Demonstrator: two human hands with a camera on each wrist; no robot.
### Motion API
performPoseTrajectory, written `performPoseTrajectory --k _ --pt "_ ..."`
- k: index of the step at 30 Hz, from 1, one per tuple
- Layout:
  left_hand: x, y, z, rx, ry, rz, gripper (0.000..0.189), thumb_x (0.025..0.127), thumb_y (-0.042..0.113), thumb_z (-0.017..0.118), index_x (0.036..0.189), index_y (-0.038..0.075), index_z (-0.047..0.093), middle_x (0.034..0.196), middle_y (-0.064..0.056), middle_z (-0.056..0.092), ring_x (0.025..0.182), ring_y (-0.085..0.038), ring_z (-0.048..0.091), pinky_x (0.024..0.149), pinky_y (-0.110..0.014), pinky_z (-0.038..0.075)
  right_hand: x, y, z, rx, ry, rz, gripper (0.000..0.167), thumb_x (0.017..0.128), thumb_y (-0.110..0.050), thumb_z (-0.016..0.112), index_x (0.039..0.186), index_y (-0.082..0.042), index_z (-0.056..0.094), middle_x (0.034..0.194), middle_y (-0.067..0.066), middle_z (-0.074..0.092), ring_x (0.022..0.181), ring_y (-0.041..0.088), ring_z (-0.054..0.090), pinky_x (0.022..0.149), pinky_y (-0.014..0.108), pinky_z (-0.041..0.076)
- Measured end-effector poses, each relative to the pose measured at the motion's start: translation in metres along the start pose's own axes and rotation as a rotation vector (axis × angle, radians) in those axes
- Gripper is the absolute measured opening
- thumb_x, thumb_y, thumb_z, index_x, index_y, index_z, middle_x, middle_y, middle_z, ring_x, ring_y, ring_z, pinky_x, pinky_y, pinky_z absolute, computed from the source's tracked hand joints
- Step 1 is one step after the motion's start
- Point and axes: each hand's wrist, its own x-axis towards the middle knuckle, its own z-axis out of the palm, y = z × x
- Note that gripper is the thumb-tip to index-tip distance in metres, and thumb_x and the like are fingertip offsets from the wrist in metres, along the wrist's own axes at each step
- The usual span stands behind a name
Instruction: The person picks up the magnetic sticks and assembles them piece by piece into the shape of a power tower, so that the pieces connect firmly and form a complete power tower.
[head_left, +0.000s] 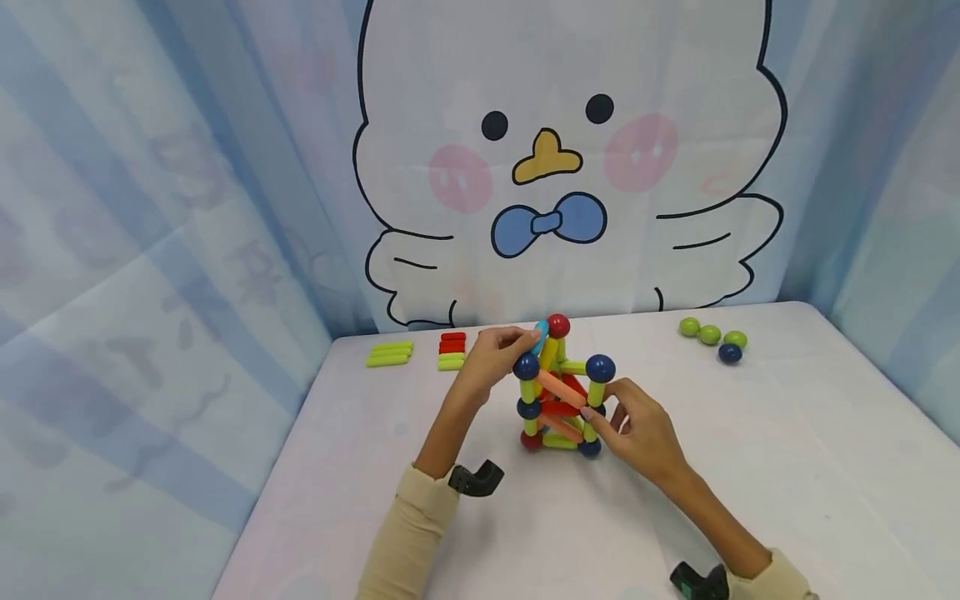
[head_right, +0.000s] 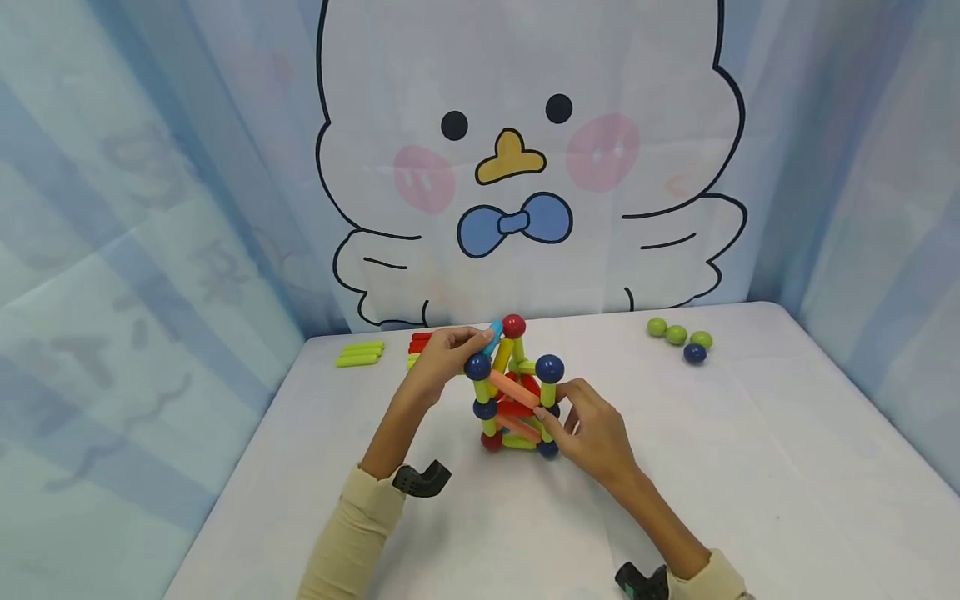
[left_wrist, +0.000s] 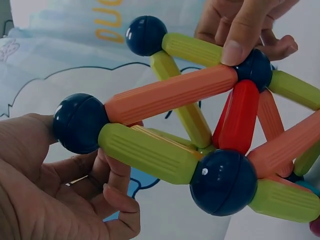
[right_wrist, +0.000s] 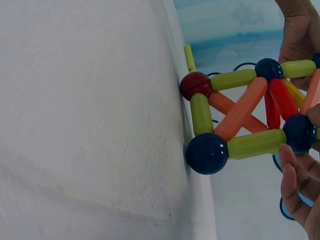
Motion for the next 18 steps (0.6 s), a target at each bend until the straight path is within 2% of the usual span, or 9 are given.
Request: performPoseTrajectory --k 5,9,14,18 --pt "0.0032 0.0040 0.0025 0.046 -0.048 -0.079 0.039 0.095 0.039 0.061 0.116 0.007 0.067 0.110 -0.011 0.065 0.097 -0.022 0.060 0.095 -0.038 0.054 -0.0015 0.0008 0.0000 -0.010 -0.011 0.005 0.027 0.081 -0.020 0.079 0.098 -0.008 0.061 0.088 0.001 0.061 0.059 0.008 0.052 0.052 0.020 0.048" --pt "0.0035 0.0050 0.0028 0.090 -0.061 -0.113 0.039 0.095 0.041 0.061 0.113 0.008 0.068 0.105 -0.010 0.066 0.094 -0.022 0.061 0.094 -0.038 0.053 -0.0029 0.0003 0.0007 -0.016 -0.004 0.003 0.027 0.081 -0.019 0.080 0.098 -0.008 0.062 0.088 0.001 0.062 0.059 0.007 0.051 0.051 0.019 0.047" --pt "0.0024 0.0075 0.0020 0.102 -0.036 -0.129 0.038 0.095 0.041 0.061 0.111 0.007 0.067 0.103 -0.009 0.065 0.093 -0.022 0.058 0.089 -0.035 0.053 -0.0018 -0.0004 0.0003 -0.015 -0.008 -0.010 0.027 0.081 -0.018 0.079 0.099 -0.007 0.062 0.088 0.001 0.062 0.059 0.006 0.051 0.051 0.018 0.046" --pt "0.0034 0.0077 0.0000 0.106 -0.032 -0.102 0.037 0.095 0.041 0.060 0.110 0.007 0.067 0.103 -0.009 0.064 0.094 -0.022 0.057 0.087 -0.034 0.053 -0.0002 -0.0001 0.0000 -0.025 -0.008 -0.018 0.028 0.081 -0.019 0.079 0.099 -0.007 0.061 0.087 0.001 0.061 0.059 0.006 0.051 0.051 0.019 0.046"
